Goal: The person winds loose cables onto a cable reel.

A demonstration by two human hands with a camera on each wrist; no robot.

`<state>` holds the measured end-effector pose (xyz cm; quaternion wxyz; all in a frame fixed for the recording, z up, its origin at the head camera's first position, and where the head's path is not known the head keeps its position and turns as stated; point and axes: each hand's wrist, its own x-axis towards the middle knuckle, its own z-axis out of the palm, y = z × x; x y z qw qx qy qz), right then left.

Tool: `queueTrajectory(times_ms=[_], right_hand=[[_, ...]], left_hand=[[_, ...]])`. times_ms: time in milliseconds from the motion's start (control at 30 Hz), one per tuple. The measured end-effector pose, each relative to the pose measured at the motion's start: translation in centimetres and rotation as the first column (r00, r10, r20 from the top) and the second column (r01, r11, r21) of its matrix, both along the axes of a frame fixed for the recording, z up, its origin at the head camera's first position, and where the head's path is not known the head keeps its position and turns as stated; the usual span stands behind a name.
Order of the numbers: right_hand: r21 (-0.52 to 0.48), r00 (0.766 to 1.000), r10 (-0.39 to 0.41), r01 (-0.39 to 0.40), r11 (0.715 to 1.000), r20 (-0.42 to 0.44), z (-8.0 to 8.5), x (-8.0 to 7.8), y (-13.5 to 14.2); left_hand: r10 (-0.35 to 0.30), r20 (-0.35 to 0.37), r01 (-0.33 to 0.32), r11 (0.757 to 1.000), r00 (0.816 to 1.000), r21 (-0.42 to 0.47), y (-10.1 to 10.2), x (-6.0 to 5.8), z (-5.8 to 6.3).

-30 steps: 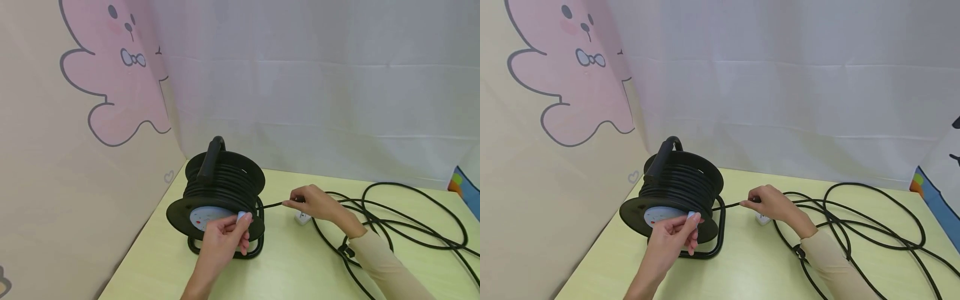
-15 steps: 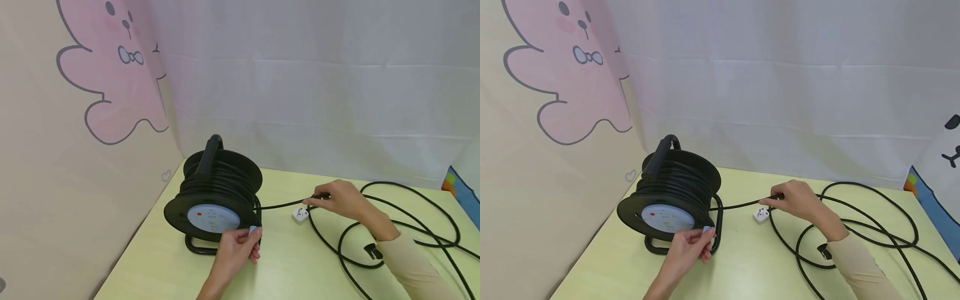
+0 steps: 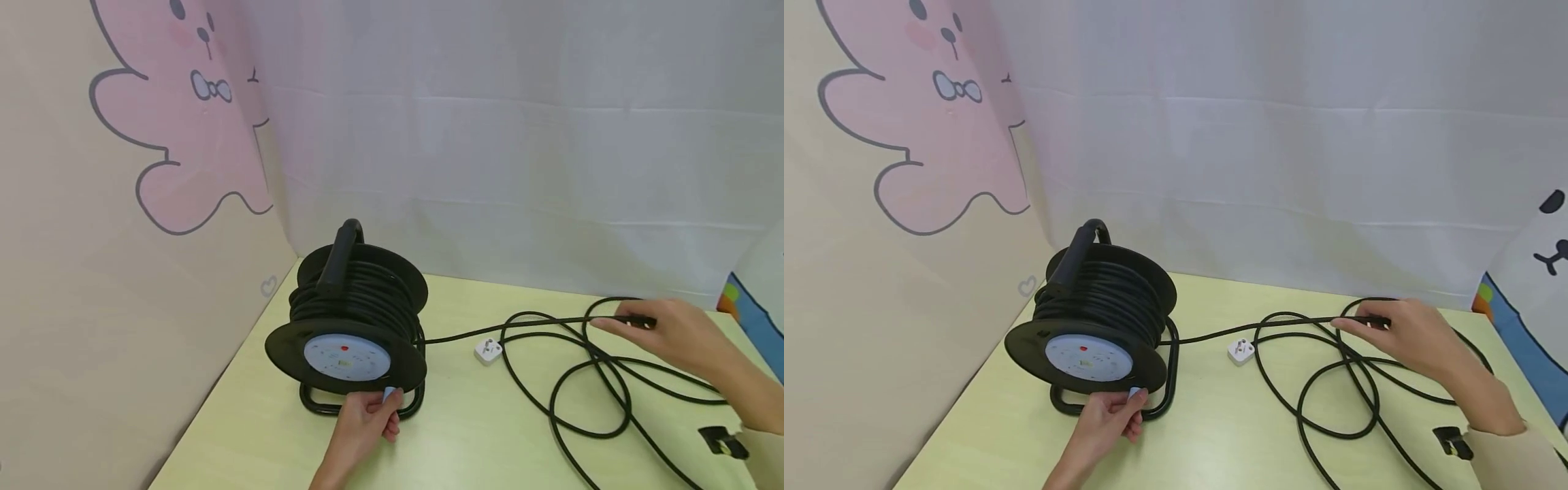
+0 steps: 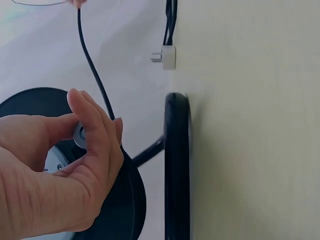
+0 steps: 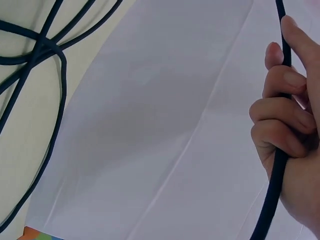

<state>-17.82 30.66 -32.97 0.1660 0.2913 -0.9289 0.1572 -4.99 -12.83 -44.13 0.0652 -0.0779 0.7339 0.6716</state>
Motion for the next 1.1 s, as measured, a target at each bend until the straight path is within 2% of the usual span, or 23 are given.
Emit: queueTrajectory(times_ms=[100,233,467,600,733,933,1100], right_hand=[[0.018,0.998,-0.069,0.069,0.997,0.011,0.0,0.8,1.2],[0.002,0.994,-0.111,0.111,0.994,0.000,-0.4,1.5,2.5],[-0.154,0.998,-0.040,0.031,0.988,-0.054,-1.0,2.0,4.4],[-0.166,0.999,-0.038,0.034,0.986,-0.020,-1.6,2.1,5.4],[-0.144,0.996,-0.086,0.083,0.986,-0.015,-2.4,2.2,6.3],[-0.092,0.983,-0.176,0.180,0.979,0.049,-3.1,2.5,7.5],[-0.084,0.974,-0.209,0.217,0.973,0.093,-3.8,2.7,8.2]], left_hand=[[0.001,0.007,-0.001,1.000,1.000,-0.016,-0.7,0.2,-0.4],[-0.002,0.014,0.002,1.000,1.000,-0.021,-1.4,0.4,-0.6],[0.028,0.033,-0.027,0.999,0.999,-0.031,-2.8,0.7,-1.0],[0.038,0.050,-0.037,0.999,0.998,-0.023,-3.6,0.9,-1.1],[0.047,0.076,-0.047,0.999,0.996,0.008,-4.3,1.3,-1.2],[0.109,0.113,-0.110,0.994,0.988,0.009,-5.7,1.7,-1.1],[0.205,0.138,-0.208,0.978,0.969,0.012,-6.5,2.0,-0.9]])
